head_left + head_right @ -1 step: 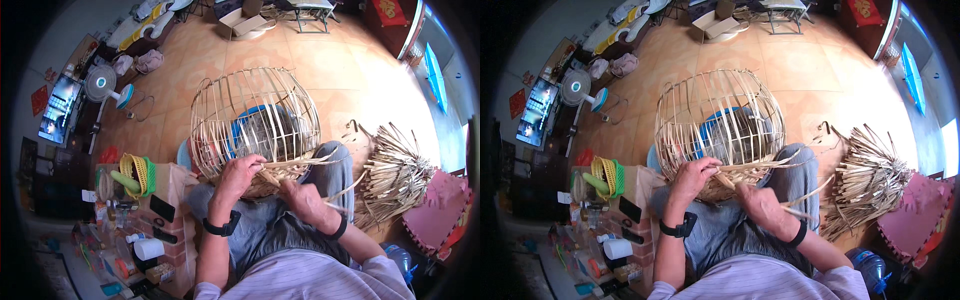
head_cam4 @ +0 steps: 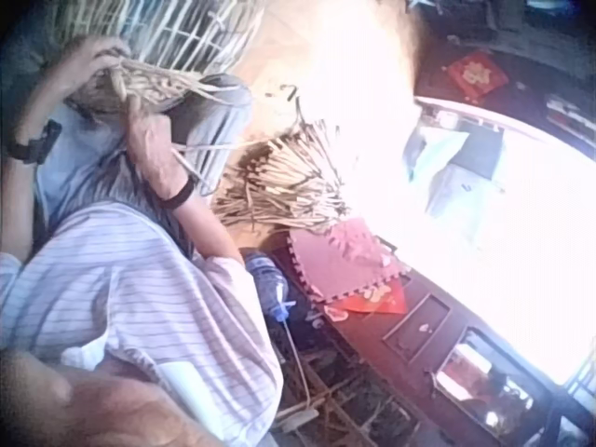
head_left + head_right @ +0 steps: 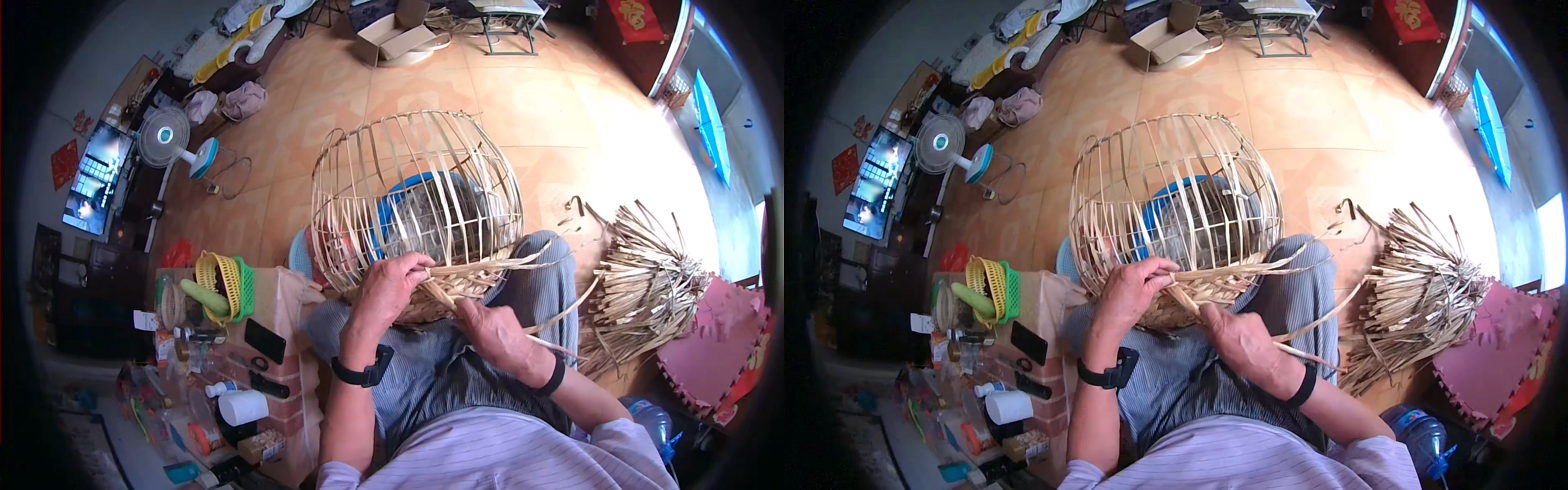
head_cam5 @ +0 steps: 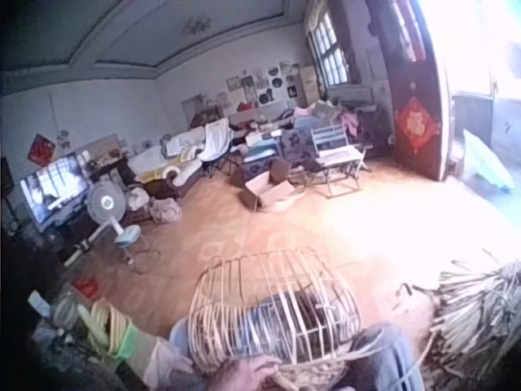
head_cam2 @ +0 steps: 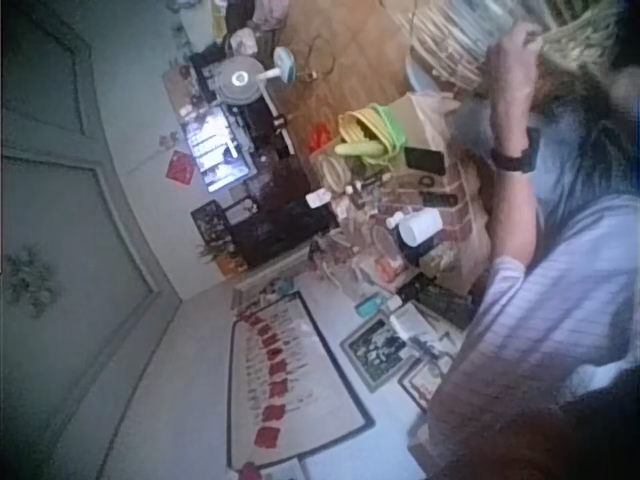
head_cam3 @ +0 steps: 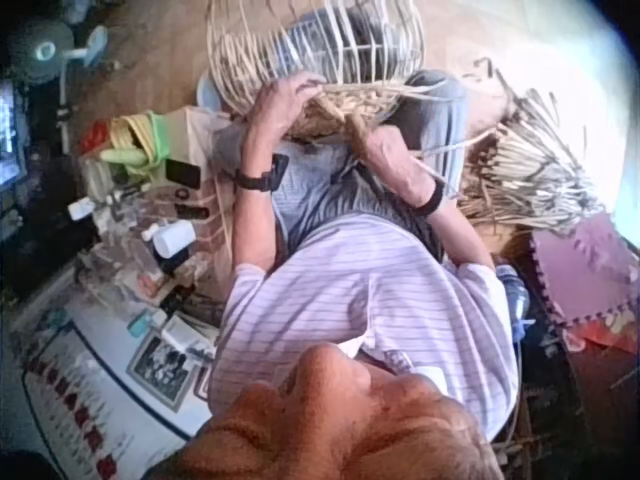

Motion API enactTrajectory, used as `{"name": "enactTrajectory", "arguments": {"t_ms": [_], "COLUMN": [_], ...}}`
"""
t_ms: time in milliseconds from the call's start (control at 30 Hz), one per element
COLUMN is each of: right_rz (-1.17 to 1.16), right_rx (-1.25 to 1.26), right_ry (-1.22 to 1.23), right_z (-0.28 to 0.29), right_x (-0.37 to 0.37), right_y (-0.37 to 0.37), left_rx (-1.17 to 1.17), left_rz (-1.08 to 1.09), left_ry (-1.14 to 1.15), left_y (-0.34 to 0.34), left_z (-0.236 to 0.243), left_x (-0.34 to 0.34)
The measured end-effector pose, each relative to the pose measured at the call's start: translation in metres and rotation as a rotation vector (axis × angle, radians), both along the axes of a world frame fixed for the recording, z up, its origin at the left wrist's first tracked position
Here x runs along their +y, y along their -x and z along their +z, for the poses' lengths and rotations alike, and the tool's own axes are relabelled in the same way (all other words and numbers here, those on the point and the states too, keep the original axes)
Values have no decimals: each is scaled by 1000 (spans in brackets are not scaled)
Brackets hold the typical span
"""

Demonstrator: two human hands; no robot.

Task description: Manually weaving a bamboo basket or structure using strips of bamboo.

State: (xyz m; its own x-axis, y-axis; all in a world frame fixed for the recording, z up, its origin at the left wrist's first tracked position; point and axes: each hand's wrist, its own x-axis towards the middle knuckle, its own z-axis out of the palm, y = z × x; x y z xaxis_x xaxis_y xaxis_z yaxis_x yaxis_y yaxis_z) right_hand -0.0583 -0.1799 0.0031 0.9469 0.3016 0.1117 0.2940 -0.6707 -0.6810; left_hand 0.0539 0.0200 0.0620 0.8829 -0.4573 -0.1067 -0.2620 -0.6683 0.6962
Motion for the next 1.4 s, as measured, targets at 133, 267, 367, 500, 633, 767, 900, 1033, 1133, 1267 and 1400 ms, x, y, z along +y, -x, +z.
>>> {"name": "enactTrajectory", "arguments": {"t_ms": [133, 267, 367, 500, 633, 767, 900, 1033, 1133, 1267, 1400], "right_rz": [-6, 27, -179, -723, -984, -1204, -1123, -1106, -869, -927, -883], "right_rx": [23, 29, 101, 222, 536, 760, 594, 617, 804, 612, 711], "right_ry": [7, -233, -355, -473, 116, -199, 17, 155, 370, -79, 115], "right_z": [-2, 6, -7, -80, -174, -235, -288, -353, -397, -443, -494], "right_x": [-3, -54, -103, -179, -245, -276, -291, -316, -347, -374, -390], "right_y": [14, 33, 61, 125, 212, 272, 269, 257, 242, 247, 251], "left_rx": [63, 208, 148, 225, 185, 148, 195, 184, -195, -27, 298], "left_rz": [15, 78, 63, 163, 174, 184, 189, 214, 19, 108, 199], "left_ry": [112, 159, 119, 165, 183, 189, 181, 111, -180, 21, 109], "left_y": [-1, -5, -4, -4, -6, -7, -7, -5, -8, -4, -6], "left_z": [-8, -15, -14, -19, -28, -30, -21, -18, -19, -20, -13], "left_x": [3, -1, -2, -4, 1, 3, -3, -10, -5, -3, -8]}}
